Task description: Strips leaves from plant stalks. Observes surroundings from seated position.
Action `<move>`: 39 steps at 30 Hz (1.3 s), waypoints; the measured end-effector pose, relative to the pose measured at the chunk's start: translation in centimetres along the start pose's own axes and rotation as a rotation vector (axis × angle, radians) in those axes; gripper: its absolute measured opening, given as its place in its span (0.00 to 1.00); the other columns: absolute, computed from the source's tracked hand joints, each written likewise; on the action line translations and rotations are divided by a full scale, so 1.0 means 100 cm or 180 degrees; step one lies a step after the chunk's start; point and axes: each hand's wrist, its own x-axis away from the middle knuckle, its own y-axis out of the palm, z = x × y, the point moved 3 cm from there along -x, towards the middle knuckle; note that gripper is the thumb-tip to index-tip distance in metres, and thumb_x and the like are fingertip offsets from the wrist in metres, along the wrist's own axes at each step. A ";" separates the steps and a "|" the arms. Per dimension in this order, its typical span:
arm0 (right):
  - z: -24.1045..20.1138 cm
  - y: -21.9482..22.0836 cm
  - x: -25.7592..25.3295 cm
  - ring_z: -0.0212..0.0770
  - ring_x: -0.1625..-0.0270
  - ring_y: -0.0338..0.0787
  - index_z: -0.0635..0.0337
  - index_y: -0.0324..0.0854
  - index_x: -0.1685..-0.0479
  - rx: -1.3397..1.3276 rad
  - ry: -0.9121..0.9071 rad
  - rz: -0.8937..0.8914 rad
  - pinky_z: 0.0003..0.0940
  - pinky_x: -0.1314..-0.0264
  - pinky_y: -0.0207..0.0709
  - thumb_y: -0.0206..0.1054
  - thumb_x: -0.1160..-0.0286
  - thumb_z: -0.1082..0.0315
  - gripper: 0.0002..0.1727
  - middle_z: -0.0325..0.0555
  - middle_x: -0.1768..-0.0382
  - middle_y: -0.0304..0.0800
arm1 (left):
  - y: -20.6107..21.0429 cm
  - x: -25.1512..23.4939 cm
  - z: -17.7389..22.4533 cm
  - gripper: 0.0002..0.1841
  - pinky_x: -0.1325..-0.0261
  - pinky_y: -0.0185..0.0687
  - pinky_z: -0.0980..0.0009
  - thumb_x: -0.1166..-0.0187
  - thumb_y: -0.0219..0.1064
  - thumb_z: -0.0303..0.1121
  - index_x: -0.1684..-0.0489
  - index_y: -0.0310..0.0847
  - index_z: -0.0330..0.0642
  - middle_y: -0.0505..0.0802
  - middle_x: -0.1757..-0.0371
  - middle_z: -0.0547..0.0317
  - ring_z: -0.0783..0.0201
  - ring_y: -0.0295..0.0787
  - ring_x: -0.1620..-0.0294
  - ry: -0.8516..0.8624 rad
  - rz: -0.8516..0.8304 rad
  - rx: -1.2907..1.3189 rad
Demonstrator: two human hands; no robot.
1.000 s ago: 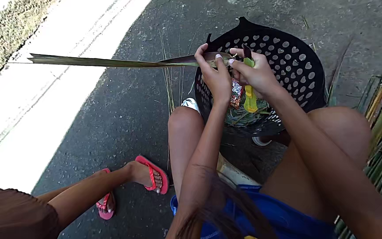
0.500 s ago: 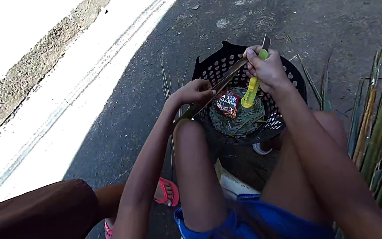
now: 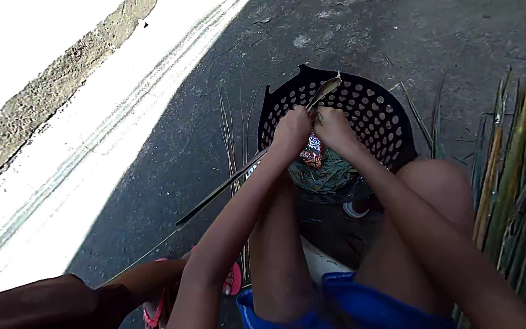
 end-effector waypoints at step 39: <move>0.061 -0.073 0.061 0.24 0.70 0.71 0.65 0.56 0.34 -0.1958 0.0113 0.0067 0.20 0.66 0.69 0.44 0.08 0.75 0.11 0.36 0.63 0.65 | 0.035 0.058 0.009 0.20 0.59 0.70 0.73 0.03 0.41 0.37 0.32 0.72 0.33 0.78 0.57 0.56 0.69 0.72 0.66 -0.0098 -0.0780 0.2620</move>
